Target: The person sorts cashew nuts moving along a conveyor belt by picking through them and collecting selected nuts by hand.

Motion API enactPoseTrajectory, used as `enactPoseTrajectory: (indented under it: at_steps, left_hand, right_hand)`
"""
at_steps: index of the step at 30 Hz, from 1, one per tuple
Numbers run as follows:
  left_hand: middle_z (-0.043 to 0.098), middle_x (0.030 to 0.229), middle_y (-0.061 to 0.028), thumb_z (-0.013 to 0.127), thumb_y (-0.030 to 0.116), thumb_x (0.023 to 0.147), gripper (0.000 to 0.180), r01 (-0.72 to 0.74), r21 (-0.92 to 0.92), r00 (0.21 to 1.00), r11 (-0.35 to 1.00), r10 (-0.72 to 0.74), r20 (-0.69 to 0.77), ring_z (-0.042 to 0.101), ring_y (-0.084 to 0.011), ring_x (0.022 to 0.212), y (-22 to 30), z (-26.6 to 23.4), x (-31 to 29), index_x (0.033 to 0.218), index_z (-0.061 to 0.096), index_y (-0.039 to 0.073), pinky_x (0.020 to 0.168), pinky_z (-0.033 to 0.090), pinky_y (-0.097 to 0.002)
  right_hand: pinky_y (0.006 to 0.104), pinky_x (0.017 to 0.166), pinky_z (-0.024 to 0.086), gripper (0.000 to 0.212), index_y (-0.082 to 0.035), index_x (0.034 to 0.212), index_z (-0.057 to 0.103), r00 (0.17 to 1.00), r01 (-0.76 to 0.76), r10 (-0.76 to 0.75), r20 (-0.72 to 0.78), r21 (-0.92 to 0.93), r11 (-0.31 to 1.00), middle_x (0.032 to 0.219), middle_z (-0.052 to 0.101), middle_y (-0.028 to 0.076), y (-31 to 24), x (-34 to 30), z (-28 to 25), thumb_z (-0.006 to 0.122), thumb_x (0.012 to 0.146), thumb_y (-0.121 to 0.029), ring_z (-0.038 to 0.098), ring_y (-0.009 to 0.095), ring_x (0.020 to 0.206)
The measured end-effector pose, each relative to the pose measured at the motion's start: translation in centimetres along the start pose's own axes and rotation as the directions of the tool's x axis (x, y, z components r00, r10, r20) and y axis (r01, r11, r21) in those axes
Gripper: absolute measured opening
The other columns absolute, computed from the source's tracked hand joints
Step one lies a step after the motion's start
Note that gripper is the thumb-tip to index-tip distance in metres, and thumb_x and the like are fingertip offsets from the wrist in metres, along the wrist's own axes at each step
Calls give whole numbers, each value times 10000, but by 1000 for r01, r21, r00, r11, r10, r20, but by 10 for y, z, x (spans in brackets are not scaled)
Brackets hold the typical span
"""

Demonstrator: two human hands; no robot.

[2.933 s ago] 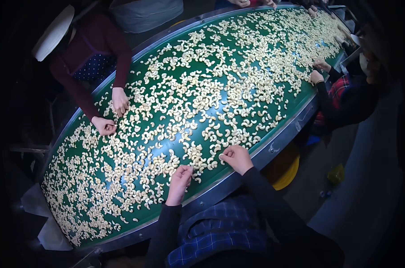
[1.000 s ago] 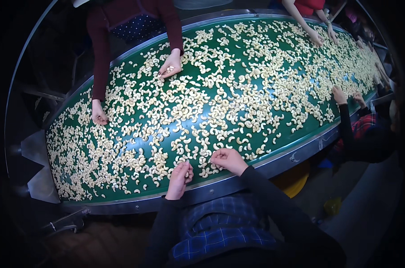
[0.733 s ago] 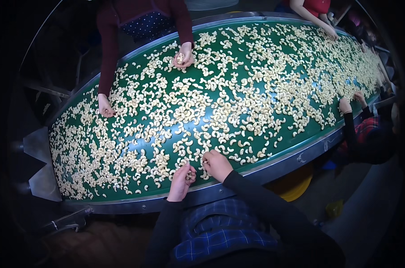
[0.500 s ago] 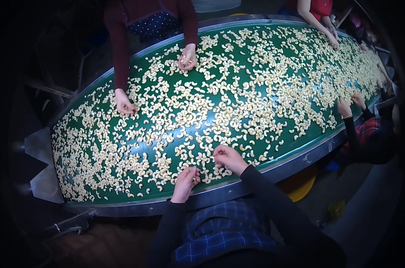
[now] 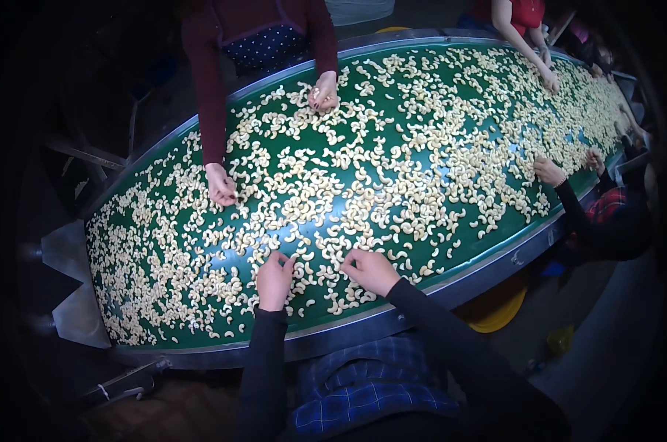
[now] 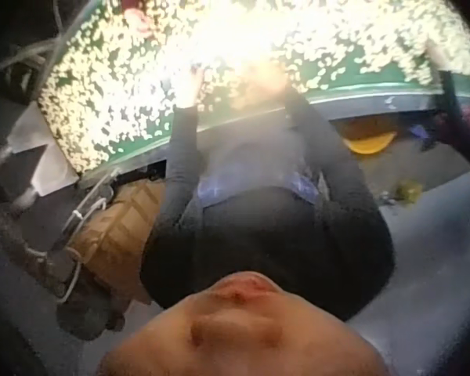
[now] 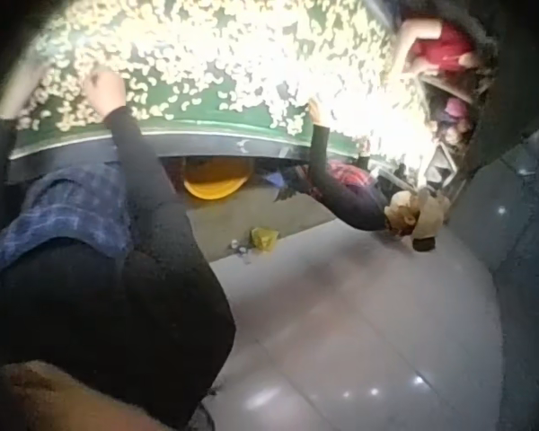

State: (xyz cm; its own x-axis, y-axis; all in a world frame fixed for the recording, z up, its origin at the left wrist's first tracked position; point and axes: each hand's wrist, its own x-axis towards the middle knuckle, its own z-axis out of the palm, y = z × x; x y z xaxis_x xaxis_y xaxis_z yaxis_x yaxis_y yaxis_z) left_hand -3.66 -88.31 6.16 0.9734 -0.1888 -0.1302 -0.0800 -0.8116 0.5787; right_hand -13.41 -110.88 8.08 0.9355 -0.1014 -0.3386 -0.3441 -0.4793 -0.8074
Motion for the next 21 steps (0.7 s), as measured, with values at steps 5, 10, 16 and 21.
enactPoseTrajectory:
  at_steps: [5,10,16,21]
  left_hand:
    - [644,668,-174,653,253,872,216,-147,-60,985,987,151,87,637,-359,648,51,20,17,833,682,43,598,490,-448]
    - [648,678,-160,637,222,884,156,-324,15,946,946,324,28,647,-356,671,97,68,41,959,655,87,601,495,-442]
    - [586,634,-18,586,180,914,144,171,-588,925,790,76,371,550,-139,527,85,86,37,910,604,37,511,437,-280]
    - [645,890,-61,571,150,920,121,47,-743,825,668,393,406,620,-119,823,166,77,-46,961,586,37,708,471,-242]
  right_hand:
    - [346,569,455,426,-39,712,667,992,-114,105,74,124,986,598,600,82,22,-42,-28,558,955,-372,573,206,550]
    - [329,592,464,443,-16,727,665,992,-124,127,-16,143,982,618,618,87,47,-55,-43,551,962,-374,583,199,558]
    - [297,578,436,350,-28,910,665,958,-268,283,46,496,826,761,643,6,79,-60,-63,507,1004,-326,532,135,603]
    - [311,775,555,313,-25,1069,590,902,-344,227,368,929,-138,897,607,41,54,-58,-66,399,1040,-271,634,177,905]
